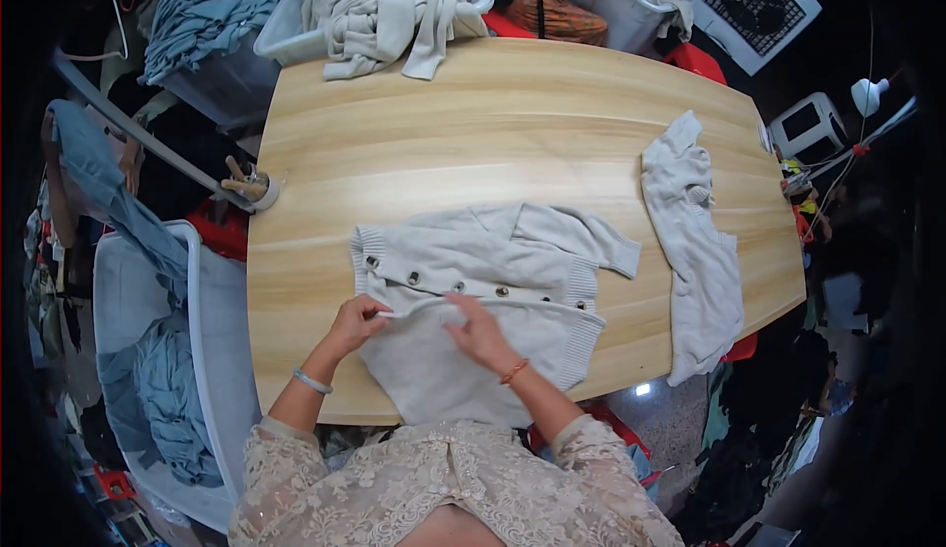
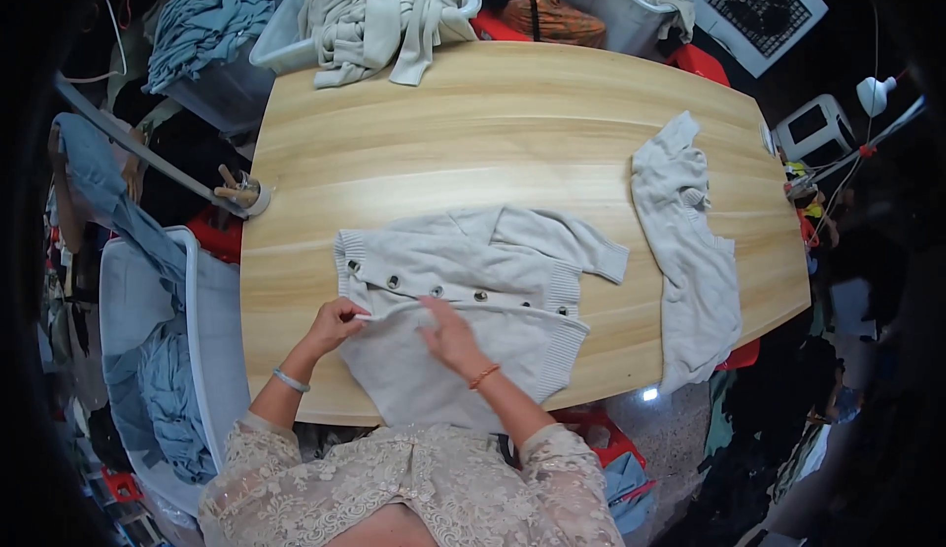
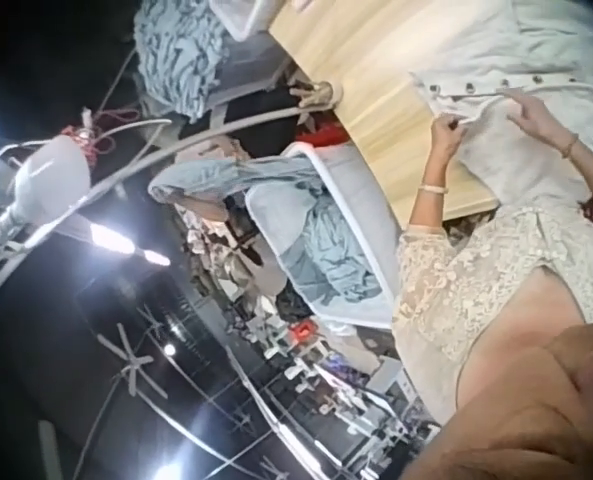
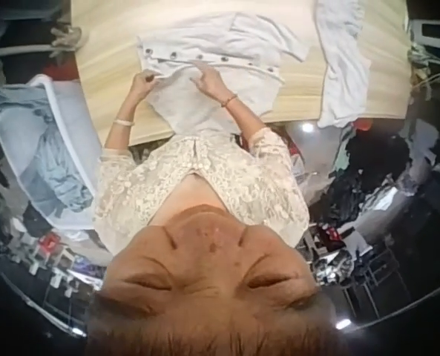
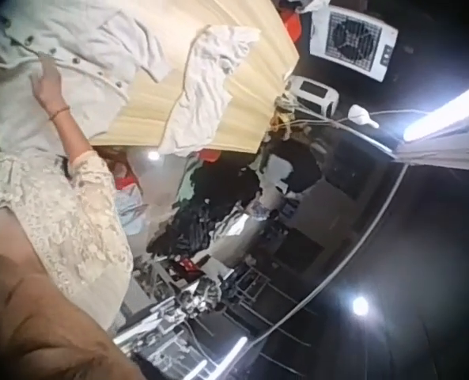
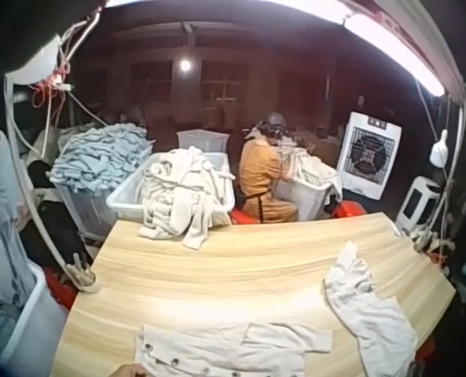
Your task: The recorder is buttoning up cardigans and sweaters on a wooden table within a textile factory.
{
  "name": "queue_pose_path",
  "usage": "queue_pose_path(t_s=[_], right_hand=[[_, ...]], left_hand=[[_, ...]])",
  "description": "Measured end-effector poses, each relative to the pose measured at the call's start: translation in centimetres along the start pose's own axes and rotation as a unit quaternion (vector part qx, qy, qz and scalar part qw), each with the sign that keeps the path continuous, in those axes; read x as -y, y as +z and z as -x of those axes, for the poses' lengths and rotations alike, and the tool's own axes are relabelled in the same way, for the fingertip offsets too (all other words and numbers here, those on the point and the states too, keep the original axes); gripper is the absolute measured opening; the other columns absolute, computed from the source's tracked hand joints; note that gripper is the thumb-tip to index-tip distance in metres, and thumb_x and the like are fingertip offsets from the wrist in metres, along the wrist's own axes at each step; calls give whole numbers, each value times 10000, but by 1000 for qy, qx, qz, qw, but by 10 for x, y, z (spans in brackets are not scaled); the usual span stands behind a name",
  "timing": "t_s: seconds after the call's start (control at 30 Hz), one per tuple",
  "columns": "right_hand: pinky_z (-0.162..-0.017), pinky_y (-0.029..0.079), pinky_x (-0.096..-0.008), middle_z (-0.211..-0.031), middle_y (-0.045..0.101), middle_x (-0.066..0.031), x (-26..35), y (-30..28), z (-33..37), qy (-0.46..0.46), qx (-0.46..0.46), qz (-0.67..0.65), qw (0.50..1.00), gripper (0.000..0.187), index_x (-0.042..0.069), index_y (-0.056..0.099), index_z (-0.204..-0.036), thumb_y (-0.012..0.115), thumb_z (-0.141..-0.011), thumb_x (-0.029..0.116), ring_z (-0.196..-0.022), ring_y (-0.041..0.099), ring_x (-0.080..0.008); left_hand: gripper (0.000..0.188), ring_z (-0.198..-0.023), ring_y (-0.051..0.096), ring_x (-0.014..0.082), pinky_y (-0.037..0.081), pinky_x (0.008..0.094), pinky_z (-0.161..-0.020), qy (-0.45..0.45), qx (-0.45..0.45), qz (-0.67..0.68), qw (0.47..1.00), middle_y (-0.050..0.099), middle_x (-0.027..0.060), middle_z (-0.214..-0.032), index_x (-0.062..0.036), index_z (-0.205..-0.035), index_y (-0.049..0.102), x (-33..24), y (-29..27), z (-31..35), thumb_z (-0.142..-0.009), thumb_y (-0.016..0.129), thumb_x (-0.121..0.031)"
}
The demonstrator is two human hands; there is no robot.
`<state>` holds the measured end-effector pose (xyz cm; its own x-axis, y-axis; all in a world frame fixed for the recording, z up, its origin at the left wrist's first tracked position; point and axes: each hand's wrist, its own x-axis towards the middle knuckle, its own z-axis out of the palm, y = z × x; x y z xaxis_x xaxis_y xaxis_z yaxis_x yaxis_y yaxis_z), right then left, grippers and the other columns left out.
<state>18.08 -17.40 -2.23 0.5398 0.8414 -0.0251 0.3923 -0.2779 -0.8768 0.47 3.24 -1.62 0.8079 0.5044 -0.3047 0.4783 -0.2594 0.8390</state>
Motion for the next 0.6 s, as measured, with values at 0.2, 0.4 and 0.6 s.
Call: queue_pose_path(t_s=[0.2,0.4,0.6], right_hand=[[-548,451,-261,-663,592,-15,39,80,-25,81,152,-191,966,232,8,637,-969,643,-849,206,-582,536,-74],[-546,429,-282,-634,577,-49,24,83,-22,57,131,-176,974,227,9,653,-893,652,-827,226,-570,494,-101],[-555,450,-315,-667,601,-86,32,73,-22,124,101,-90,983,231,14,629,-950,574,-823,199,-582,562,-161]], left_hand=[[149,-701,608,74,495,208,-632,-41,14,255,966,665,31,-775,18,-875,666,-2,-3,14,-772,740,-61],[161,-657,600,76,488,221,-606,-20,-22,206,978,666,26,-742,4,-871,673,18,4,15,-777,741,-107],[186,-820,614,208,492,318,-744,74,-51,-1,996,645,94,-893,-36,-923,665,10,0,-17,-745,693,-82]])
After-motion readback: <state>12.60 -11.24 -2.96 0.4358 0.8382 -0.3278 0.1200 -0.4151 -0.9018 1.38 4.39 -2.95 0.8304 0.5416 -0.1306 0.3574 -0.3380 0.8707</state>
